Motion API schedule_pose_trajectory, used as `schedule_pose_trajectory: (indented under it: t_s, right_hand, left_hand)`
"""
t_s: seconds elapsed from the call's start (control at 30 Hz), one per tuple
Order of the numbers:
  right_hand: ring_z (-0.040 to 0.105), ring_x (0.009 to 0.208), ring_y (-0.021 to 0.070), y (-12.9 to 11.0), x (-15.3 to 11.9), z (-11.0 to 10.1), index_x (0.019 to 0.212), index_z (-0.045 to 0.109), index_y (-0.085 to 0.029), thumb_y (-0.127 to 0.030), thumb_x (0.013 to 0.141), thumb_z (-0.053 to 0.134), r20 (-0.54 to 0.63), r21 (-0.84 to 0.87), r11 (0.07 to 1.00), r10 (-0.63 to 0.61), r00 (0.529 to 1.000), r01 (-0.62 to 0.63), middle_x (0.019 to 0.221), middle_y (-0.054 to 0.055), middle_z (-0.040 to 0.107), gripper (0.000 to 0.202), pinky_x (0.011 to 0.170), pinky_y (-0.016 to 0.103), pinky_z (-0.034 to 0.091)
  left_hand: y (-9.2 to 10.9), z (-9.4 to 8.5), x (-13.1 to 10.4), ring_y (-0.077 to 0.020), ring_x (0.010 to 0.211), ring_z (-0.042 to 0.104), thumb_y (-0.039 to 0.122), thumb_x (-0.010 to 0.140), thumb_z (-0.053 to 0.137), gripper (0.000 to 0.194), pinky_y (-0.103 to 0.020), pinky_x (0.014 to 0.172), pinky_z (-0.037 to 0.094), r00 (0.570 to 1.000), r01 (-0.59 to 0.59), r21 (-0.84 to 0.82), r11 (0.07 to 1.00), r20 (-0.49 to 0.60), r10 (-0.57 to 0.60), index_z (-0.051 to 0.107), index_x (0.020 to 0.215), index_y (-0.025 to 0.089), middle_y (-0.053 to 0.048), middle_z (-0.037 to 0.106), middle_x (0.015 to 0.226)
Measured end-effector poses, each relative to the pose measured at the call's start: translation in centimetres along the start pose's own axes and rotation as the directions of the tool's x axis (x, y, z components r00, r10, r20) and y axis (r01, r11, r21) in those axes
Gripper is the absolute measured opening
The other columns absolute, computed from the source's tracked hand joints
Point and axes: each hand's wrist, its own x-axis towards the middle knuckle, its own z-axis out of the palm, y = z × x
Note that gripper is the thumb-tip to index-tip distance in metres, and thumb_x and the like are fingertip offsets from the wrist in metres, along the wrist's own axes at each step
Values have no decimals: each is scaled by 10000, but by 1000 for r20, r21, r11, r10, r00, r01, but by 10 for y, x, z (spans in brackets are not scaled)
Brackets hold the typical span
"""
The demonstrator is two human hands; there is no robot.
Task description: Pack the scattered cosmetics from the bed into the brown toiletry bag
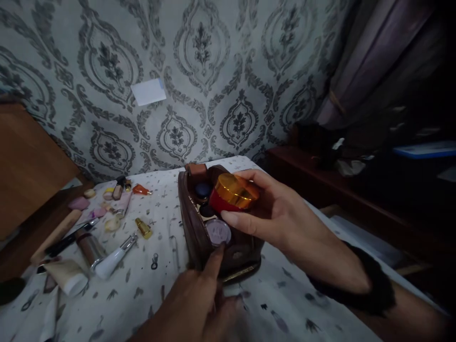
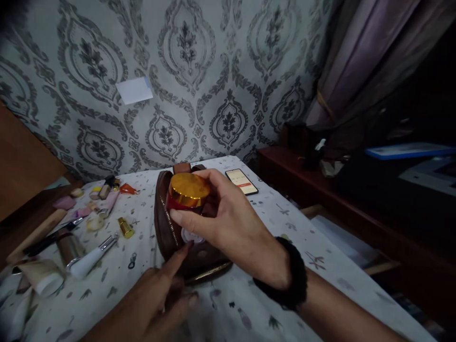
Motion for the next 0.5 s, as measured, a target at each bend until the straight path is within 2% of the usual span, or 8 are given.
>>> schedule_pose_trajectory:
  t_s: [0.07, 0.13, 0.2, 0.3, 0.5]
  right_hand:
    - [682, 887, 202, 4, 3, -5, 1012, 571, -210, -293, 719, 764, 13, -31, 999, 28, 1000, -28, 937, 23, 705, 361, 741, 297, 581]
    - [684, 858, 197, 10, 6, -8, 1023, 575, -211, -304, 716, 768, 11, -48, 998, 43, 999, -43, 928, 18, 704, 374, 705, 287, 583]
    - [684, 826, 191, 16, 8, -12, 1027, 585, -228, -320, 714, 771, 8, -65, 996, 60, 998, -59, 911, 4, 702, 376, 655, 274, 580]
    - [684, 808, 194, 23, 12, -17, 1006, 610, -252, -324, 694, 788, 3, -88, 993, 82, 997, -81, 881, -11, 699, 366, 616, 273, 575]
    - [687, 858, 225, 26, 17, -20, 997, 653, -278, -283, 699, 788, 24, -109, 984, 148, 989, -145, 915, -9, 698, 327, 628, 311, 590]
  left_hand:
    - [-9, 8, 9, -131, 506, 586, 249, 859, 513, 628, -168, 479, 444, 996, -35, -24, 999, 81, 37, 373, 1467, 180, 14, 675, 643]
    - [-23, 18, 13, -108, 447, 561, 198, 850, 487, 610, -151, 435, 418, 988, -114, -16, 993, 107, 115, 392, 1452, 209, 20, 680, 652]
    - [-39, 28, 13, -100, 416, 554, 187, 847, 469, 601, -153, 424, 432, 968, -250, 46, 967, 35, 249, 403, 1442, 238, 13, 704, 692]
    - [-54, 38, 10, -105, 405, 574, 197, 884, 431, 573, -167, 424, 474, 902, -404, 149, 902, -102, 421, 375, 1452, 260, 1, 730, 732]
    - [-64, 42, 9, -127, 588, 702, 116, 927, 400, 622, -205, 600, 577, 870, -477, 178, 861, -44, 491, 242, 1517, 231, -48, 766, 856]
